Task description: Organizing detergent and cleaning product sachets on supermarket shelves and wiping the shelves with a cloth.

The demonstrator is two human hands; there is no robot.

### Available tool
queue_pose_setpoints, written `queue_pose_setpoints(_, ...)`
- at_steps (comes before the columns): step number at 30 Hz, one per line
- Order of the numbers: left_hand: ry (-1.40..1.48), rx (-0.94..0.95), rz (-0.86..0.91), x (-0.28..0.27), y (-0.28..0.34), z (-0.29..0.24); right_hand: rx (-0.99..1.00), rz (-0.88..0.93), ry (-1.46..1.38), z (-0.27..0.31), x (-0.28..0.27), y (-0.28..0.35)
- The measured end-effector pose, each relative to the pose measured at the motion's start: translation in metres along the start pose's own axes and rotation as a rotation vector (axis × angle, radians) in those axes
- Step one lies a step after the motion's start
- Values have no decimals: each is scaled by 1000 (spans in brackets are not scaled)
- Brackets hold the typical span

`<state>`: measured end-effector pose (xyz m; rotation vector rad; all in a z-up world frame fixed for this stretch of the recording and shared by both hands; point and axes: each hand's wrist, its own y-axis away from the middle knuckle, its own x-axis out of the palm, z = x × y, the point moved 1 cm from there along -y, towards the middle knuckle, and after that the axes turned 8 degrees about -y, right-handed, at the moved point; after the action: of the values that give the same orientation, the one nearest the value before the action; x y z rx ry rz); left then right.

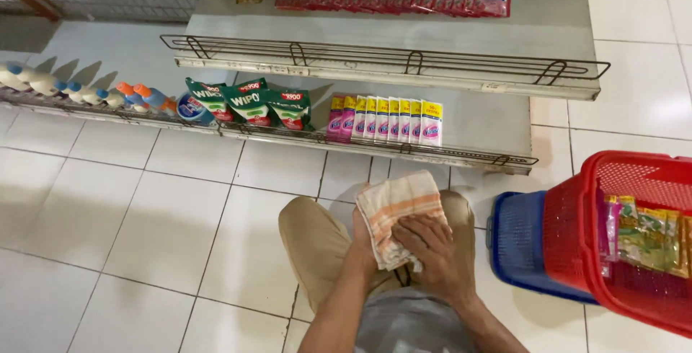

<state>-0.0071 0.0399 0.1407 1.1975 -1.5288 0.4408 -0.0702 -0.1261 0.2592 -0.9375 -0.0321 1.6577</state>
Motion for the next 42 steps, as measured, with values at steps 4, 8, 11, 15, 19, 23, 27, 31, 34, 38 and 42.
queue_pose_setpoints(4, 42, -19, 9, 24, -5, 3, -27, 17, 47, -5, -19, -10)
queue_pose_setpoints(8, -19, -93, 24, 65, -30, 9, 197, -182, -104, -73, -34, 7)
queue_pose_setpoints(11, -96, -132, 51, 83, -36, 19, 556, -512, -501, -113, -88, -10)
queue_pose_setpoints(15, -217, -233, -61, 59, -22, 47, 862, -564, -86, -79, -213, -87)
queue_pose_setpoints(19, -176, -371, -255, -12, -6, 80, 587, -582, 219, -165, -267, -128)
queue_pose_setpoints(23, -391, -441, -271, -70, -2, 92, 323, -362, 655, -251, -263, -198)
queue_pose_setpoints(27, -527, -341, -294, -100, 3, 74, 754, 156, 690, -334, -244, -251)
queue_pose_setpoints(31, -357, -248, -344, -171, 17, 64, 863, 270, 645, -395, -231, -273)
queue_pose_setpoints(34, -255, -295, -359, -235, 23, 54, 777, 449, 539, -398, -225, -269)
queue_pose_setpoints(38, -244, -311, -123, -295, 40, 21, 839, 424, 560, -337, -197, -279)
queue_pose_setpoints(42, -310, -242, -99, -311, 31, -14, 844, 416, 635, -361, -225, -291)
